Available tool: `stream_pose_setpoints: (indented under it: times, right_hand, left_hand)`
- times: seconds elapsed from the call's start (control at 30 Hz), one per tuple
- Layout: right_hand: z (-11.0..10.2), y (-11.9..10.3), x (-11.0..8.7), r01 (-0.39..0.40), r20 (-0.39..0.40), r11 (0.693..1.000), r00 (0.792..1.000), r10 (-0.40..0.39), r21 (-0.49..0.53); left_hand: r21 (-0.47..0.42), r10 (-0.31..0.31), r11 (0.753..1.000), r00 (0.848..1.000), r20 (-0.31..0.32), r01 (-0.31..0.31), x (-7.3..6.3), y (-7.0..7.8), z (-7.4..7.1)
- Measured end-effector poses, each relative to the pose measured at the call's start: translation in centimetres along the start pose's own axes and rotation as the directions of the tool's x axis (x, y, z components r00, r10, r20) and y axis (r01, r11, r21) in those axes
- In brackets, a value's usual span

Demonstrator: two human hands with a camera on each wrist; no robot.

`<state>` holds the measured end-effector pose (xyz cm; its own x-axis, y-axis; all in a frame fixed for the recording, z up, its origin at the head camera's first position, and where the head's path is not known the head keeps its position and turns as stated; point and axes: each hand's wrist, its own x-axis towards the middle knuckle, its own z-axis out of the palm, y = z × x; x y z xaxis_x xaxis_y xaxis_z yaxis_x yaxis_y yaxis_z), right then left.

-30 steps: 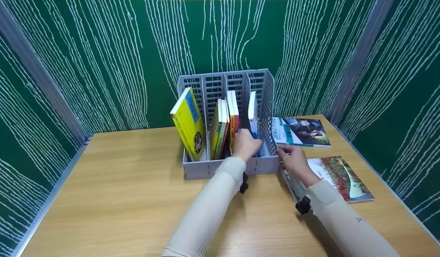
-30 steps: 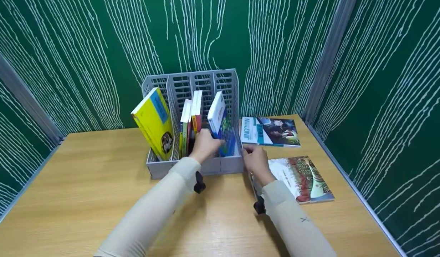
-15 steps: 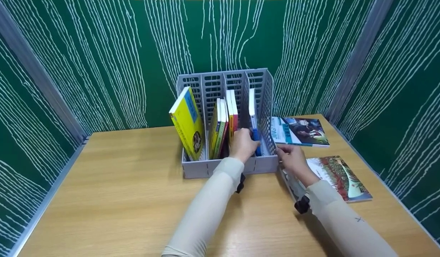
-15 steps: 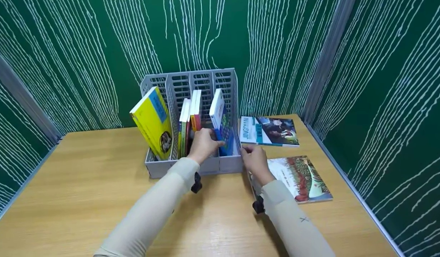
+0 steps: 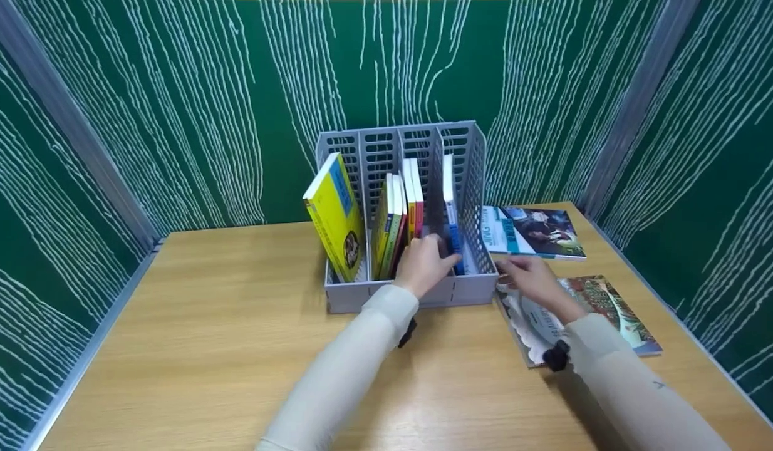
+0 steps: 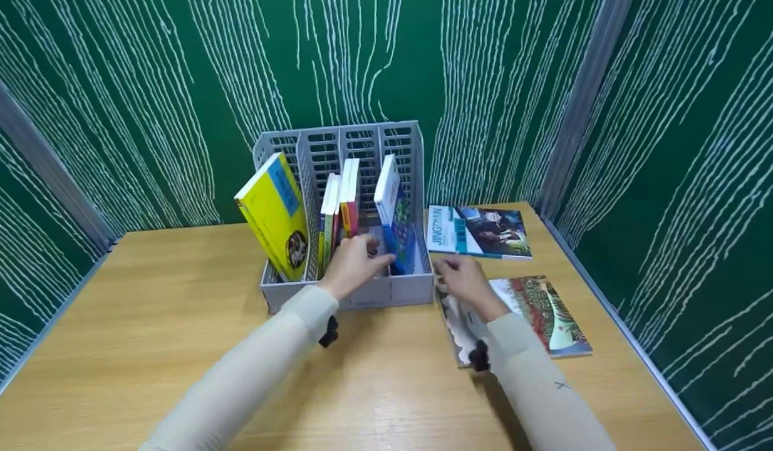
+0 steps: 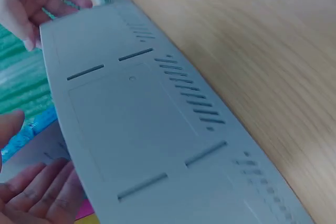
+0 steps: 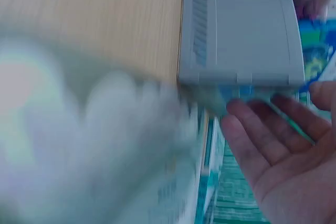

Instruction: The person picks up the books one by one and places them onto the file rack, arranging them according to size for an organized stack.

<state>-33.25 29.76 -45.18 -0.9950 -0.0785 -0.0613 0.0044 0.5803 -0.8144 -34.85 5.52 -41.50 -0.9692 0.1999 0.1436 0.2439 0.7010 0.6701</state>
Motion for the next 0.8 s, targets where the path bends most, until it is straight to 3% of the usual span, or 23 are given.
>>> stream_pose_setpoints:
  times: [0.1,0.17,0.27,0.4,0.5,0.63,0.7,0.8]
  right_hand:
    - [-1.5,0.9,-0.4,0.035,0.029,0.992,0.999,-0.032,-0.118]
    - [-2.3,1.4,-0.5,0.035,0.053,0.98,0.998,-0.025,-0.195]
    - [-3.1,1.8,-0.4,-0.004,0.094,0.964,0.995,0.03,-0.265]
    - [-3.5,2.3,0.1,-0.021,0.144,0.934,0.986,0.077,-0.356]
    - [-3.5,2.7,0.4,-0.011,0.186,0.901,0.977,0.102,-0.434]
    - [-3.0,3.2,0.5,0.012,0.216,0.867,0.97,0.111,-0.499]
    - [-2.6,3.5,0.5,0.027,0.206,0.857,0.974,0.093,-0.514]
    - [-2.3,4.0,0.7,0.053,0.179,0.839,0.982,0.053,-0.541]
  left_hand:
    - [0.101,0.054,0.993,0.996,0.074,-0.061,-1.1,-0.7,-0.3]
    - [0.193,0.101,0.974,0.988,0.115,-0.122,-1.7,-1.2,-0.4]
    - [0.311,0.178,0.923,0.968,0.175,-0.226,-2.4,-1.8,-0.4]
    - [0.437,0.271,0.83,0.935,0.228,-0.347,-2.8,-2.4,0.1]
    - [0.521,0.324,0.753,0.915,0.24,-0.403,-2.7,-2.7,0.5]
    - [0.585,0.389,0.683,0.896,0.216,-0.438,-2.7,-3.2,1.1]
    - [0.597,0.424,0.666,0.886,0.19,-0.447,-2.8,-3.4,1.3]
    - [0.591,0.442,0.668,0.88,0.172,-0.451,-2.8,-3.4,1.6]
